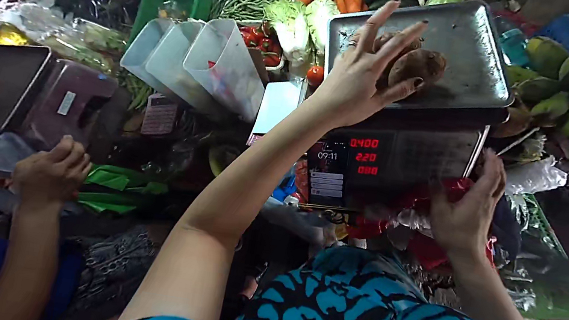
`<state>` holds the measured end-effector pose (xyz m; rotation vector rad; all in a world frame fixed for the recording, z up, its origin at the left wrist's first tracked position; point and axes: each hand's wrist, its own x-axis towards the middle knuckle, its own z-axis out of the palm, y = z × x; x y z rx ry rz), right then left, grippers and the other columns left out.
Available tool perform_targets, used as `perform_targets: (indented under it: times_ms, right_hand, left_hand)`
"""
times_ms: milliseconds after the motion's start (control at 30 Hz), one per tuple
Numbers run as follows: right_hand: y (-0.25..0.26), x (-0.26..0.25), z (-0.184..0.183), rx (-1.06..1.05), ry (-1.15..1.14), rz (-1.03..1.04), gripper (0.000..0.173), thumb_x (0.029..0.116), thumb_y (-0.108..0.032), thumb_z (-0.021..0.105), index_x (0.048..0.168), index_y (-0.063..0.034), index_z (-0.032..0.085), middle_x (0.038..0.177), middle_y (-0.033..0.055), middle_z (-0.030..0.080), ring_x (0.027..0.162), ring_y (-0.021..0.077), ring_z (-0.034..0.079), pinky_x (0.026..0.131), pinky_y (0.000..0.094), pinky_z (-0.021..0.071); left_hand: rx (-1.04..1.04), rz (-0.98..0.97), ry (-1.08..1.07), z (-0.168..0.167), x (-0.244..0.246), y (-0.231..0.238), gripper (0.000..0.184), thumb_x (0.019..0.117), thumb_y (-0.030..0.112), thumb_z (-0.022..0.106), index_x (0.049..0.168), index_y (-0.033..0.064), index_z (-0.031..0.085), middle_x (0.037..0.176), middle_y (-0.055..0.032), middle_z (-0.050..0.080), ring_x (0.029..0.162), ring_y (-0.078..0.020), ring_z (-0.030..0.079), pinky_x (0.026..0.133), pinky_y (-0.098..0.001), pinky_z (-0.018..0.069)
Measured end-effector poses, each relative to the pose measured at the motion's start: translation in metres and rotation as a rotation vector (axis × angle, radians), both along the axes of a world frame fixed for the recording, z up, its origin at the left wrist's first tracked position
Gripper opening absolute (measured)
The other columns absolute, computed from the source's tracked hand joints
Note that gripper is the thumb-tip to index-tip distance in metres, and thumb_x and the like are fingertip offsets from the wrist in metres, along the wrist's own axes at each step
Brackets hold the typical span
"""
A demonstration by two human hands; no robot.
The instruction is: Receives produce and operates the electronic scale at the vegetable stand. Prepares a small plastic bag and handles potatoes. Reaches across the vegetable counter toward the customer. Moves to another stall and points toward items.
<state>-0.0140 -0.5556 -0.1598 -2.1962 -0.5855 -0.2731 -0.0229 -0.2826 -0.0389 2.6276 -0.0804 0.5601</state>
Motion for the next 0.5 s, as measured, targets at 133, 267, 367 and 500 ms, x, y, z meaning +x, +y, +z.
perform_targets:
  times_ms: [133,267,367,500]
  right_hand:
    - [-0.015,0.012,0.013,0.122,0.024,0.082,0.070,0.0973,-0.029,0.060,0.155,0.0002,0.033,0.154,0.0249,0.043,0.131,0.0301,0.056,0.103,0.0441,0.0508]
    - [-0.027,0.011,0.015,0.285,0.004,0.089,0.036,0.1042,-0.021,0.059,0.132,0.0011,0.058,0.082,0.0007,0.070,0.061,-0.0010,0.063,0.057,0.0200,0.0551]
    - [-0.033,0.015,0.012,0.164,-0.019,0.027,0.035,0.1067,-0.027,0.052,0.126,-0.0006,0.064,0.066,-0.0032,0.057,0.053,-0.0049,0.042,0.055,0.0162,0.0401]
    - [-0.034,0.035,0.003,0.037,-0.035,-0.033,0.053,0.1003,-0.030,0.057,0.144,-0.0007,0.048,0.088,0.0106,0.062,0.070,0.0162,0.056,0.067,0.0361,0.0490]
  left_hand:
    - [-0.212,0.092,-0.400,-0.025,-0.063,0.017,0.025,0.1041,0.012,0.055,0.116,-0.0072,0.066,0.129,-0.0226,0.059,0.116,-0.0246,0.062,0.093,-0.0356,0.0573]
    - [-0.557,0.380,-0.383,-0.073,-0.144,0.021,0.037,0.1137,0.029,0.032,0.091,0.0101,0.054,0.067,0.0020,0.053,0.051,-0.0082,0.051,0.048,-0.0266,0.0485]
    - [-0.785,0.617,-0.268,-0.119,-0.181,0.023,0.051,0.1098,0.049,0.039,0.073,0.0165,0.052,0.054,0.0060,0.048,0.043,-0.0071,0.046,0.043,-0.0257,0.0436]
    - [-0.841,0.651,-0.037,-0.166,-0.199,0.010,0.030,0.1065,0.008,0.045,0.136,0.0025,0.047,0.104,-0.0059,0.067,0.062,-0.0083,0.060,0.056,-0.0271,0.0537]
